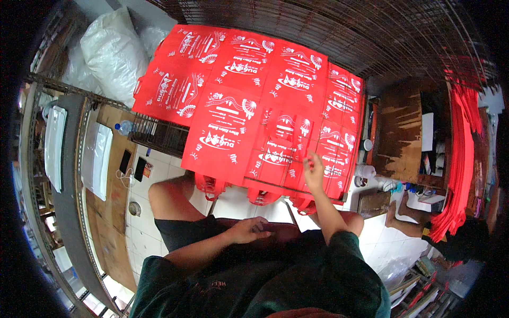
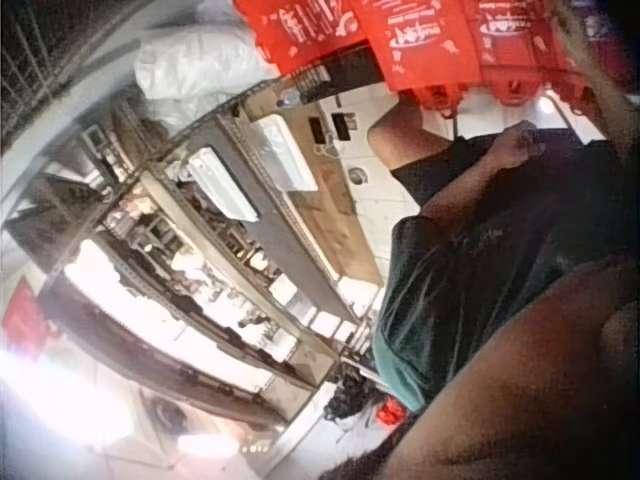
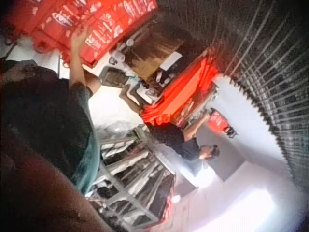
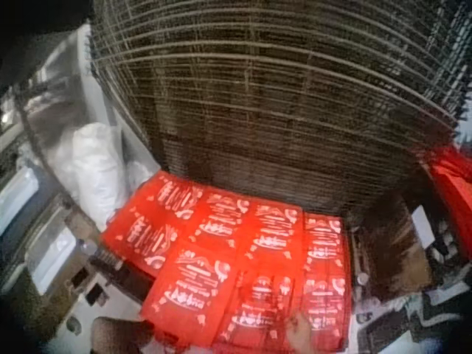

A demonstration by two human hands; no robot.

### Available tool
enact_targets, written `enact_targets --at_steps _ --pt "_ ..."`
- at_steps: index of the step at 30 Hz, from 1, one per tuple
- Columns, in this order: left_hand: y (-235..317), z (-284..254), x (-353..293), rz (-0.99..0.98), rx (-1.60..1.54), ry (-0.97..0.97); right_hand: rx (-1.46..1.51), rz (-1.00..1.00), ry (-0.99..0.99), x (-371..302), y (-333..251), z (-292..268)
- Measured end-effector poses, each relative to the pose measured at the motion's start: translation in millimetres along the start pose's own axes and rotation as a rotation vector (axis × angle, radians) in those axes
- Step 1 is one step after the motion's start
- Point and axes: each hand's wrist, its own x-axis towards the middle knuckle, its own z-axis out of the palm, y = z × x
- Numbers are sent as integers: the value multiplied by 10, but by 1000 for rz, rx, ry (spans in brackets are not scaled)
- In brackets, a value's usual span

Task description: The person folds red tote bags one by one and stacks them on a pile. They repeatedly pick up a bag, fold it, and place it on the stack while seated on the floor.

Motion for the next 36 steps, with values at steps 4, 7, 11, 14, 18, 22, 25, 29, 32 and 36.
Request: enact_targets --at_steps 4,7,11,14,18,22,25,29,32,36 --pt "123 -34 -56 51 117 23 123 4 -268 -778 -27 -194" --pt "17 38 -65 144 120 81 66 12 -404 -1183 -101 -340" --pt "-53 131 -143 176 199 142 146 -65 -514 -1513 -310 -488" --pt "-9 129 -248 48 362 105 149 -127 -492 -1744 -489 -601" --pt "288 279 -573 3 454 41 203 -72 -480 -2024 -509 -699" --pt "110 388 -592 -3 597 52 280 -46 -426 -2169 -520 -914" --pt "189 473 -586 10 664 40 370 -49 -305 -2117 -504 -1250" --pt "203 703 -604 47 525 -6 247 -149 -11 -1958 -711 -1992" --pt "266 828 -551 34 508 -23 416 -194 285 -1753 -655 -2651" --pt "108 701 -369 147 519 7 650 -156 574 -1752 -990 -3680"
